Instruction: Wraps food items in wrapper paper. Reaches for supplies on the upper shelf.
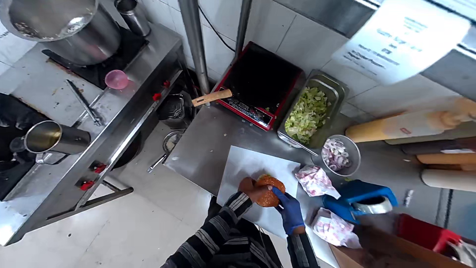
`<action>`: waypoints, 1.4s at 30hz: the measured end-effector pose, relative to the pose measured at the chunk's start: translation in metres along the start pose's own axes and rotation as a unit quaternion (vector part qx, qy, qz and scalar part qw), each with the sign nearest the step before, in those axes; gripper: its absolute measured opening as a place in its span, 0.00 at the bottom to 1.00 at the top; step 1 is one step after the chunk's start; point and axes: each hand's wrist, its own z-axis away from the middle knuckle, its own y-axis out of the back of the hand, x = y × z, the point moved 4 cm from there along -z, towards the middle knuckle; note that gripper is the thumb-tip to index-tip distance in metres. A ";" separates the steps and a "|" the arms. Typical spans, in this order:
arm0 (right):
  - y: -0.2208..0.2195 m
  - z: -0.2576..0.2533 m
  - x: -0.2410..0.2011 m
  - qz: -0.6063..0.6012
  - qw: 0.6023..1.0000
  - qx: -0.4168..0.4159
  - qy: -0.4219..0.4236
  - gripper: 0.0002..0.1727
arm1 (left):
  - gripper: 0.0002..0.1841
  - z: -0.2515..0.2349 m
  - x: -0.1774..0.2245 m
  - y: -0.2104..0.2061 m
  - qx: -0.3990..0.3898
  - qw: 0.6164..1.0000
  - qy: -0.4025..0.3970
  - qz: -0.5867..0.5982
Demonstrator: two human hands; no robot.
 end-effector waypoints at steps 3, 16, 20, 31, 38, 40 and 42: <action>0.000 -0.011 0.011 0.009 1.000 -0.011 0.005 0.21 | 0.34 0.003 -0.007 -0.002 0.053 0.998 -0.015 0.006; -0.014 0.028 0.020 0.361 0.773 0.034 0.520 0.12 | 0.21 0.044 -0.172 0.011 0.250 0.964 0.001 0.089; -0.017 0.026 0.013 0.386 0.778 0.005 0.495 0.10 | 0.15 0.079 -0.106 0.013 0.241 0.967 -0.061 0.059; 0.009 0.010 -0.019 0.319 0.872 -0.096 0.360 0.16 | 0.21 0.028 0.046 -0.020 0.115 0.972 -0.058 -0.197; 0.017 -0.011 -0.009 0.230 0.920 0.017 0.316 0.12 | 0.50 0.031 -0.028 -0.032 0.327 0.938 0.002 0.116; 0.018 -0.014 -0.005 0.214 0.922 0.036 0.321 0.10 | 0.58 0.013 -0.036 -0.043 0.292 0.940 0.021 0.173; 0.020 -0.016 -0.007 0.212 0.921 0.036 0.326 0.11 | 0.57 0.001 -0.028 -0.051 0.271 0.943 -0.024 0.190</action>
